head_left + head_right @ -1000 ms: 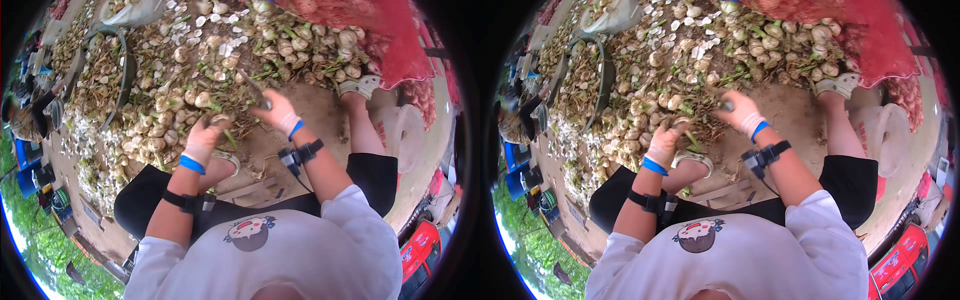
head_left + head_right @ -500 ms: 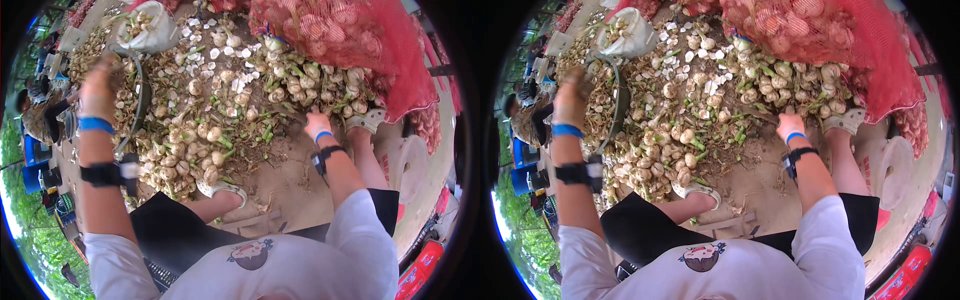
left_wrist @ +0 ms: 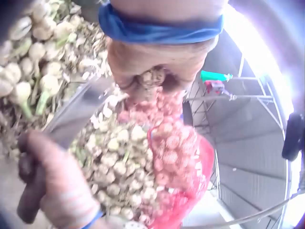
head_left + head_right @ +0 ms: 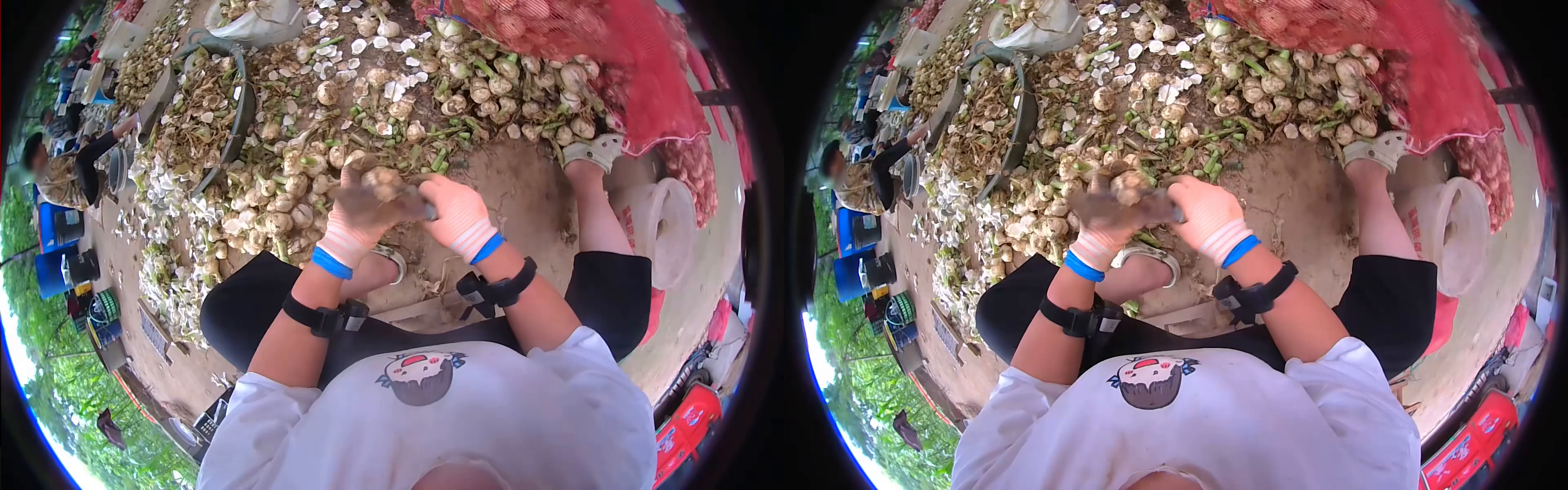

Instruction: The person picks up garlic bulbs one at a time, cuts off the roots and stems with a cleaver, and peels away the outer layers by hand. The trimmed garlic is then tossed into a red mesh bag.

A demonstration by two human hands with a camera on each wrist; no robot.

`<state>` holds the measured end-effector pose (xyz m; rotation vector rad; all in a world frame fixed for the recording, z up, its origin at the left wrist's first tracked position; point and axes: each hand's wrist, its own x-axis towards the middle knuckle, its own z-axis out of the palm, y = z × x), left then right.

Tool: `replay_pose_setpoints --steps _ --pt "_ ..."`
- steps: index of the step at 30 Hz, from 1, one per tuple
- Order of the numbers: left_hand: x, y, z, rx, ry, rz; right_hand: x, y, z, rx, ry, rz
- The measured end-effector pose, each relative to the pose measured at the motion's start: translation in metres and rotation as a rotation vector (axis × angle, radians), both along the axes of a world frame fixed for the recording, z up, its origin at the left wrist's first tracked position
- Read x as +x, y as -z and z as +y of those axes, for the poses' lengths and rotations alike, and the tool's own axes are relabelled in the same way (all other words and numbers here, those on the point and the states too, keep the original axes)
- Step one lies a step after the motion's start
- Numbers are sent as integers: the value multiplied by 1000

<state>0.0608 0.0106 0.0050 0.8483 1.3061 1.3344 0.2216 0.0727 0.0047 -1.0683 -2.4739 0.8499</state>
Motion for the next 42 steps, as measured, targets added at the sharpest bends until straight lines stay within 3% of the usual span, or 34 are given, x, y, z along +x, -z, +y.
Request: replay_pose_setpoints --steps 1,3,7,9,10,11,13,14,15,16,17,19,20,21,22,23,24,25,27,28,29,31,33,35,37,39,41,42 --pt "-3 15 -7 35 2 -457 -1 -1 -4 -3 9 -5" --pt "-11 24 4 -184 6 -1073 -2 -4 -9 10 -108 -158" --pt "-13 32 2 -243 -7 -1224 -5 -8 -13 -54 -26 -263" --pt "-3 24 -2 -17 142 172 -4 4 -9 -79 15 -298" --pt "-26 104 -5 -40 -1 -589 -2 9 -3 -103 55 -325" --pt "-13 13 6 -359 -241 -1185 3 10 11 -331 289 -453" --pt "-11 9 -1 -170 -13 391 28 41 27 -391 497 -394" --pt "-16 13 5 -148 -12 548 26 49 29 -387 489 -399" --pt "-20 17 8 -141 0 699 23 55 20 -599 512 -217" --pt "-21 33 9 -195 -90 454 15 48 8 -809 542 -28" --pt "-17 11 16 -262 -120 107 2 37 -3 -828 484 146" --pt "-29 60 13 -182 -310 -460 -23 32 -14 -894 424 310" --pt "-21 35 13 -148 -322 -483 -34 36 -21 -1020 383 320" --pt "-16 5 13 -106 -335 -504 -39 35 -21 -1130 243 135" --pt "-25 -9 11 -64 -328 -518 -41 58 -22 -984 154 -34" --pt "-49 3 13 -82 -301 -134 -43 89 -22 -832 71 -196" --pt "-68 -10 16 -156 -271 492 -43 111 -8 -690 191 -253" --pt "-107 -6 6 -513 -144 749 -43 128 12 -550 300 -311" --pt "-107 -23 0 -636 -198 1521 -46 126 69 -625 454 -307" --pt "-104 -24 12 -831 -150 1291 -51 147 93 -479 430 -369" --pt "-100 -11 11 -659 -107 1189 -58 167 112 -331 404 -425" --pt "-85 19 18 -436 6 1052 -73 162 140 -537 326 -613" --pt "-72 43 23 -325 -50 922 -78 173 145 -531 379 -640" --pt "-61 48 24 -410 -70 847 -69 158 129 -712 392 -193" --pt "-49 51 25 -339 -86 632 -66 108 95 -1291 385 533" --pt "-41 47 28 -272 -47 385 -57 56 72 -1436 152 620" --pt "-39 26 31 -380 -6 -54 -52 56 48 -1367 117 670" --pt "-39 25 29 -367 4 -49 -48 52 43 -1211 140 623"
